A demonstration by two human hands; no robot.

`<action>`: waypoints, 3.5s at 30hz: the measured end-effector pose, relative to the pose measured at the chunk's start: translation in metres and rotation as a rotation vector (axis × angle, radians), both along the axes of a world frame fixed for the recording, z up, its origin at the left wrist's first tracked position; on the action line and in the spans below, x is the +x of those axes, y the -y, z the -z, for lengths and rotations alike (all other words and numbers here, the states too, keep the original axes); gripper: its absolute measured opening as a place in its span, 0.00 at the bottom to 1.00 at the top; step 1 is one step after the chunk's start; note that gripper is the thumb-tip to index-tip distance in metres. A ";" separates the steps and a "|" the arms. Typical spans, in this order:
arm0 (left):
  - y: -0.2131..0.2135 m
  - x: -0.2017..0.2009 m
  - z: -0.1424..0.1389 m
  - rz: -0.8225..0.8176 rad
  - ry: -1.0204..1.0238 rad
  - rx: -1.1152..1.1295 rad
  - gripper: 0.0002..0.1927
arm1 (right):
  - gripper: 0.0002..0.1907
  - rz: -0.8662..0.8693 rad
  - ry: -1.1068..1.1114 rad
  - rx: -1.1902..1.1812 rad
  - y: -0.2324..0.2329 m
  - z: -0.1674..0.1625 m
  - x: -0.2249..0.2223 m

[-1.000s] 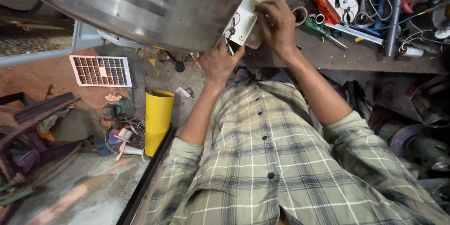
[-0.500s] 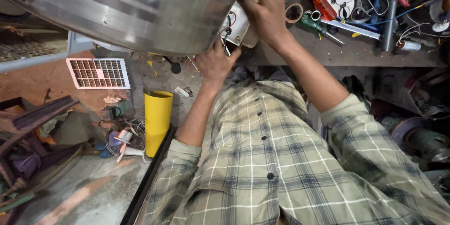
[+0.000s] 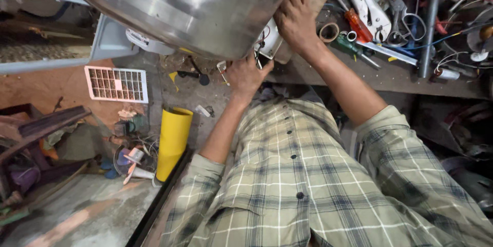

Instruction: The person works on a small white electrical box, stripping and twisting wires, then wrapping connections with red tape. They use a screwdriver to tighten screws inside the box and later attach a white cylindrical component to the box.

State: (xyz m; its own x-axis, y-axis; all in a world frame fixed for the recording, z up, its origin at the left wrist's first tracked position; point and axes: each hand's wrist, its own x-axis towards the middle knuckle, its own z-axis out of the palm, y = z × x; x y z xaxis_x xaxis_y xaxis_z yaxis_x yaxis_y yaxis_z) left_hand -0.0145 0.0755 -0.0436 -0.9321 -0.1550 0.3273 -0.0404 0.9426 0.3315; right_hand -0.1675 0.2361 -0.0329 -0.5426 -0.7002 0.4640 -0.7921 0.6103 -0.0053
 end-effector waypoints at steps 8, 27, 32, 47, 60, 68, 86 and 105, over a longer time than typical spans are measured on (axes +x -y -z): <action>0.003 -0.002 0.024 0.011 0.051 0.077 0.40 | 0.12 -0.021 0.021 -0.011 0.000 0.013 -0.004; 0.004 -0.039 0.004 0.057 0.203 0.096 0.51 | 0.13 -0.032 0.099 0.022 0.020 0.005 -0.023; -0.014 -0.070 -0.007 0.113 0.153 0.204 0.56 | 0.14 0.017 0.076 0.049 0.023 0.010 -0.024; -0.009 -0.097 0.002 0.168 0.109 0.241 0.53 | 0.13 0.087 -0.008 0.197 0.023 -0.002 -0.013; -0.006 -0.090 0.009 0.176 0.023 0.202 0.51 | 0.17 0.095 -0.074 0.096 0.022 0.013 -0.001; -0.011 -0.088 0.024 0.140 0.313 0.366 0.48 | 0.12 0.067 0.066 0.027 0.008 0.011 -0.005; -0.009 -0.092 0.015 0.125 0.162 0.209 0.55 | 0.15 0.043 0.186 0.001 0.014 0.004 -0.015; -0.009 -0.089 0.024 0.129 0.164 0.247 0.54 | 0.13 0.078 0.229 -0.140 0.026 0.007 -0.010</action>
State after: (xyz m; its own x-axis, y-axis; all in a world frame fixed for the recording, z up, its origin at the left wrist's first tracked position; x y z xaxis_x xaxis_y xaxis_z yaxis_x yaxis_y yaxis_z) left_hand -0.1033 0.0841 -0.0674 -0.9865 -0.0879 0.1385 0.0027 0.8353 0.5497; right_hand -0.1771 0.2103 -0.0402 -0.6941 -0.5899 0.4127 -0.7114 0.6500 -0.2673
